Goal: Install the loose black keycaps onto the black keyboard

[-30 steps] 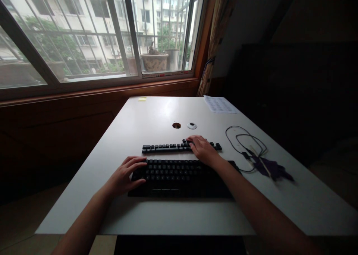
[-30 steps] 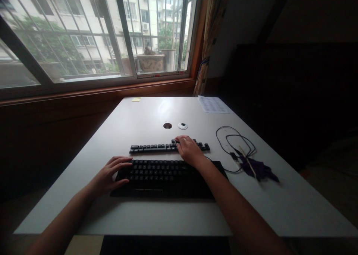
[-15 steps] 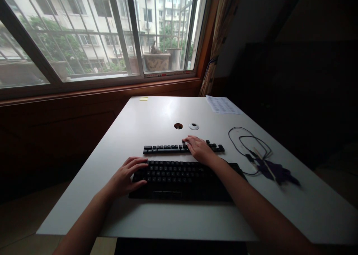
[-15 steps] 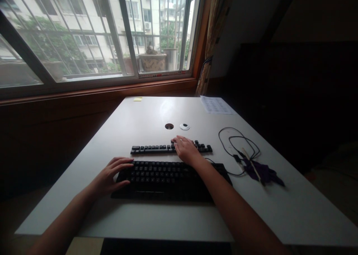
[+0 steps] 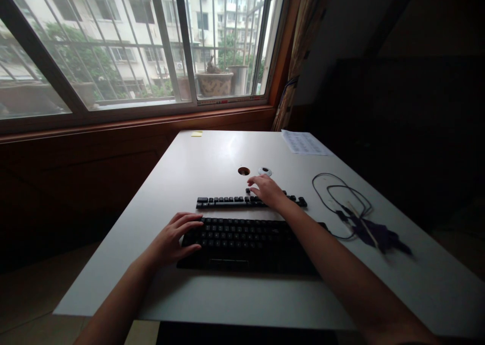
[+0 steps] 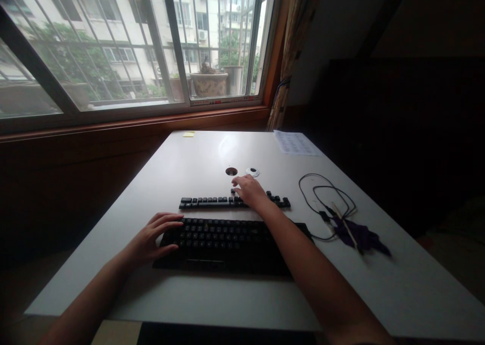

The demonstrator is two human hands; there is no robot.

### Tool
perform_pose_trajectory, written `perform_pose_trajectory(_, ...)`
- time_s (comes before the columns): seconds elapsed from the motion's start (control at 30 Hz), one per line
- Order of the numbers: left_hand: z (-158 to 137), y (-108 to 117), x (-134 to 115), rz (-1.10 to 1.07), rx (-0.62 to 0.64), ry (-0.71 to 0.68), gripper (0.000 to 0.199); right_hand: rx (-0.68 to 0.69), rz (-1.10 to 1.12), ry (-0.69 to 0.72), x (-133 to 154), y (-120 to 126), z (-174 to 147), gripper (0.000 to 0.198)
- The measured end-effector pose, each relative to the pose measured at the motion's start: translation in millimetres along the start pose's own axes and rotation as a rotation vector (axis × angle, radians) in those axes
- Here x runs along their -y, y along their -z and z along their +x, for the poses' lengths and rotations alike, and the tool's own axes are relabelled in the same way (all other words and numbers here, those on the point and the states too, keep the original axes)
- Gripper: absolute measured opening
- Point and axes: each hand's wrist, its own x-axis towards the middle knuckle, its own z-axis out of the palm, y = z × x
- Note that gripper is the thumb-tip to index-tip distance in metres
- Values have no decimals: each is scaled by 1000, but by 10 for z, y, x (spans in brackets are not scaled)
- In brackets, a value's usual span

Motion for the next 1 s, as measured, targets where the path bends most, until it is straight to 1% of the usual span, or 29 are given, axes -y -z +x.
perform_pose_trajectory(0.13, -7, -4, 13, 8, 7, -2, 54, 27, 13, -13, 25, -23, 70, 25)
perform_pose_trajectory(0.27, -9, -7, 20, 4, 1, -3, 54, 16, 33, -23, 67, -26, 91, 24)
perform_pose_trajectory(0.4, -7, -4, 17, 4, 5, -7, 53, -25, 73, 2, 153, 75, -5, 17)
perform_pose_trajectory(0.47, -8, -2, 14, 5, 11, 2, 53, -44, 97, 15, 221, 174, -147, 15)
perform_pose_trajectory(0.53, -10, 1, 12, 2, 14, 8, 53, -58, 123, 30, 303, 293, -370, 13)
perform_pose_trajectory(0.63, -11, 4, 14, -2, 11, 8, 53, -74, 233, 93, 438, 458, -812, 10)
perform_pose_trajectory(0.7, -12, 3, 20, 0, 12, 5, 53, -74, 293, 125, 523, 521, -1122, 9)
perform_pose_trajectory(0.77, -12, -2, 30, 3, 10, 1, 54, -93, 329, 101, 592, 530, -1392, 12)
perform_pose_trajectory(0.83, -13, -8, 40, 6, 4, -3, 54, -106, 332, 102, 638, 492, -1593, 14)
perform_pose_trajectory(0.9, -15, -13, 48, 10, 0, -6, 53, -126, 316, 119, 662, 425, -1718, 16)
perform_pose_trajectory(1.0, -18, -16, 53, 20, 7, -6, 52, -166, 282, 157, 684, 329, -1792, 18)
